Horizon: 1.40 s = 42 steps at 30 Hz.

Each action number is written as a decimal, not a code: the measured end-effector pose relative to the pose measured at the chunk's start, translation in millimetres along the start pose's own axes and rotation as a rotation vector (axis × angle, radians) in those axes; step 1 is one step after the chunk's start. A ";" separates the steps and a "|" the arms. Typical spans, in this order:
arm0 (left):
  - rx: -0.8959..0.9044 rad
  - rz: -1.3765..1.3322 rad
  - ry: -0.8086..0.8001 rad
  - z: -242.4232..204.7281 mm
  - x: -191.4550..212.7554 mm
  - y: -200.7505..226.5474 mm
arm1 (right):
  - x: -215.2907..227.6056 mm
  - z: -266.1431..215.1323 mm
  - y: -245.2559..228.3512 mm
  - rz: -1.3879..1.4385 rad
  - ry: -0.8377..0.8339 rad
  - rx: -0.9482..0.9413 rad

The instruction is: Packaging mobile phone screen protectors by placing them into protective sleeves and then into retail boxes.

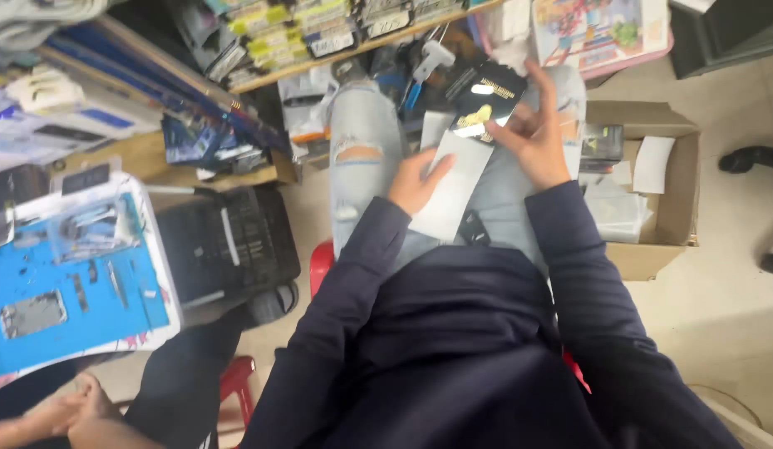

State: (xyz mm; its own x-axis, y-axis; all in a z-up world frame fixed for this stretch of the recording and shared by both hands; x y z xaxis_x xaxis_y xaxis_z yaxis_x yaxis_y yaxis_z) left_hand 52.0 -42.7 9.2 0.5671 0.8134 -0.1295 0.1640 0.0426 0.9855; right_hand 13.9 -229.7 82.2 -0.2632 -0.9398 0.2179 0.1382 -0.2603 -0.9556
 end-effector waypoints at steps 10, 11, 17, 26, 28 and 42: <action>-0.027 0.041 0.052 24.6 1.5 27.2 | -14.3 7.0 -3.3 -0.203 -0.137 -0.053; -0.057 0.030 0.061 26.5 -1.5 32.5 | -9.9 7.2 6.4 -0.206 -0.094 -0.042; -0.091 0.025 0.040 47.2 -11.1 66.7 | -2.4 14.3 17.4 -0.113 -0.049 -0.138; -0.143 0.009 -0.087 59.3 -50.4 74.0 | 57.0 10.1 44.2 -0.013 0.215 -0.255; -0.126 0.016 -0.115 60.5 -56.5 68.7 | 54.4 3.1 42.4 0.011 0.211 -0.313; 0.046 0.128 0.056 57.4 5.4 30.7 | 235.7 -132.9 186.4 0.386 0.847 -0.804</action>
State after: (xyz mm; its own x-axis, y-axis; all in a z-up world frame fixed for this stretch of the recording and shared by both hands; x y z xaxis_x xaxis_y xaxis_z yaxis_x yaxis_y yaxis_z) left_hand 106.4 -70.3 32.5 0.5397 0.8418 0.0041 0.1312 -0.0890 0.9873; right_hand -149.3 -470.3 -70.9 -0.9134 -0.4067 -0.0174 -0.2041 0.4946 -0.8448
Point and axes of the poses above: each hand's wrist, its own z-axis towards the middle knuckle, its own x-axis out of the back of the hand, y = z × x, the point moved 8 cm from there along z, towards the middle knuckle, and after that the axes turned 14 degrees about -z, right-handed, at the moved point
